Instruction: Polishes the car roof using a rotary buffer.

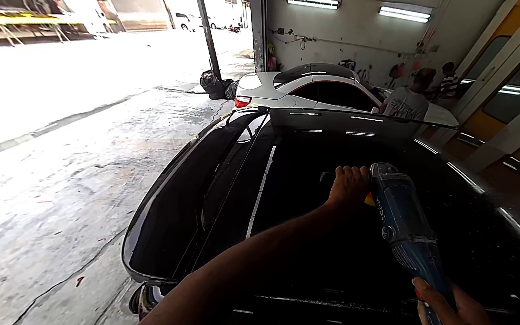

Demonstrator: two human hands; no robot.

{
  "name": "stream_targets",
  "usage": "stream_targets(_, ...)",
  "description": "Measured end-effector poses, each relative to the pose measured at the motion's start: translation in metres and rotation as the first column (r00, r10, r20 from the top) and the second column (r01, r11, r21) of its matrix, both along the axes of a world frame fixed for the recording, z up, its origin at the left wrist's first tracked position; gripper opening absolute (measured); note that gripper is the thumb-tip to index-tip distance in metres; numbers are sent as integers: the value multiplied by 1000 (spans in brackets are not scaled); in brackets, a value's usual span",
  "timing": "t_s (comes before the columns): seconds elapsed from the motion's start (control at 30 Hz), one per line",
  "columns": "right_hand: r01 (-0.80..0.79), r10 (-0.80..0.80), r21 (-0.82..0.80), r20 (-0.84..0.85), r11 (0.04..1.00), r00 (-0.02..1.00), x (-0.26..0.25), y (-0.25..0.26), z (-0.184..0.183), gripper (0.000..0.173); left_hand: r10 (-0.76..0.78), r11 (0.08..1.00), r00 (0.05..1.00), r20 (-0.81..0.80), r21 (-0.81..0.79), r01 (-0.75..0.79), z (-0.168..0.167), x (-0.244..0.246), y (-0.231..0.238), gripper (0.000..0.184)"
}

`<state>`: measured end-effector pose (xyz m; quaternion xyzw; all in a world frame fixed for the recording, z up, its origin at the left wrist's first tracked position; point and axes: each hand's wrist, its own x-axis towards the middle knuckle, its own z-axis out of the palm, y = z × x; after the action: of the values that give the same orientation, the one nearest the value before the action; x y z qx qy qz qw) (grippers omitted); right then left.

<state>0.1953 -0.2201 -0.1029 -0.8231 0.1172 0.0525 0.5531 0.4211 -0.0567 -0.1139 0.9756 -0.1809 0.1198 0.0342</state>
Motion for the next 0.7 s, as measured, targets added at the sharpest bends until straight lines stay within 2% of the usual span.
stream_targets(0.23,-109,110,19,-40,994,993,22,44,2,31,163,986,984,-64,27,-162,1,-5,70,27)
stream_targets(0.47,-235,238,46,-58,971,970,42,92,-5,38,306,950,952,-10,62,-305,-11,-11,144,27)
stream_targets(0.7,-368,368,23,-69,930,927,52,138,-10,41,437,896,899,-22,90,-434,-18,-30,210,26)
